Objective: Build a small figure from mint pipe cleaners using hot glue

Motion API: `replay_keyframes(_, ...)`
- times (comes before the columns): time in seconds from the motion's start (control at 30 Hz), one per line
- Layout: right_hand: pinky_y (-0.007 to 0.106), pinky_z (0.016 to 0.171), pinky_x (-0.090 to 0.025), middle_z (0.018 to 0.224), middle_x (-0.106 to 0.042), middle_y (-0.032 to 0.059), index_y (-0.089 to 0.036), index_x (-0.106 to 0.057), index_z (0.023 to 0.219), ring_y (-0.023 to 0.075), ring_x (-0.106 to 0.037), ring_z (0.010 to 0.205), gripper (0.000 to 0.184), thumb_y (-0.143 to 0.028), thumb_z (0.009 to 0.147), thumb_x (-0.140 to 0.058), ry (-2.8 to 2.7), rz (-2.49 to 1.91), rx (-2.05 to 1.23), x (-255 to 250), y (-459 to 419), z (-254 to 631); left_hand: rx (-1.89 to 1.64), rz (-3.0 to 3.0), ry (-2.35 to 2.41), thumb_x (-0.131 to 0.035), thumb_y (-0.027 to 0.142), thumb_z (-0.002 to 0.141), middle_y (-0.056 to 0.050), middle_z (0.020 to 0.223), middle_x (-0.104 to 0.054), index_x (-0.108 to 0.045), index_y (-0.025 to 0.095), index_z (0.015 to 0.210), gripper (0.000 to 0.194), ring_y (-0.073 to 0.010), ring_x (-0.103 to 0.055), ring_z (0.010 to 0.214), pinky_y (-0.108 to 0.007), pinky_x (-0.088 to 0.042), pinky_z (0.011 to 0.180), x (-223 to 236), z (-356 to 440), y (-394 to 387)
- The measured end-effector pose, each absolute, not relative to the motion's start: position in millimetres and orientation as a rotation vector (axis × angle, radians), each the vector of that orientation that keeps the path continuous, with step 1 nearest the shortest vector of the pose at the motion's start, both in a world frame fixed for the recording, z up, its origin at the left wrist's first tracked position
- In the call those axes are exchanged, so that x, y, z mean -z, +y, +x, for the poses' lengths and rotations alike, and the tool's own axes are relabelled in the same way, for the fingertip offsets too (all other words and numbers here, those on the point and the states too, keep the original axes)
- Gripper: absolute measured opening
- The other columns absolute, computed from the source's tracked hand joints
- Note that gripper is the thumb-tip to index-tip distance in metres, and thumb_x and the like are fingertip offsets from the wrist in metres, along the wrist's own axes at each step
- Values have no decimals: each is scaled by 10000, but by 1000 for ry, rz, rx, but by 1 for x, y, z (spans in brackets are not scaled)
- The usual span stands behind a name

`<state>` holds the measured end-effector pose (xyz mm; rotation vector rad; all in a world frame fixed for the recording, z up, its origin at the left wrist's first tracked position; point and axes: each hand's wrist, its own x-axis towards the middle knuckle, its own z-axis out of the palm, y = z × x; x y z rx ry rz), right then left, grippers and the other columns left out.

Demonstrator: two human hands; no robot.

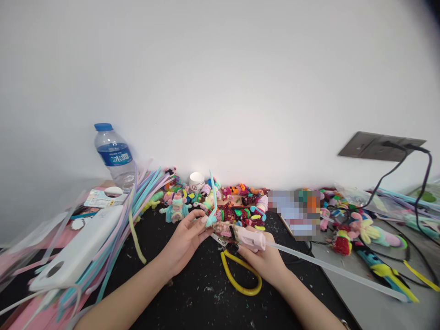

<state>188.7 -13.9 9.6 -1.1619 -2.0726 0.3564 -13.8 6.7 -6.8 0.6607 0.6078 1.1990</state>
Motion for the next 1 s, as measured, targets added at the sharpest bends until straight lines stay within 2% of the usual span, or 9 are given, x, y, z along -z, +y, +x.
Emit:
replay_keyframes(0.47, 244, 548, -462, 663, -647, 40, -174, -608, 686, 177, -596, 599, 149, -273, 771, -538, -2025, -1202, -353, -4, -12, 191, -1199, 792, 707, -641, 229, 761, -11, 836, -619, -583, 195, 839, 103, -156, -574, 875, -359, -427, 891, 6, -16, 7)
replay_keyframes(1.0, 309, 680, -496, 780, -675, 70, -156, -625, 795, 216, -633, 723, 161, -284, 790, -529, -2006, -1196, -451, -7, -11, 192, -1195, 805, 725, -648, 246, 751, -5, 811, -597, -593, 195, 806, 93, -154, -563, 853, -358, -442, 871, 2, -15, 5)
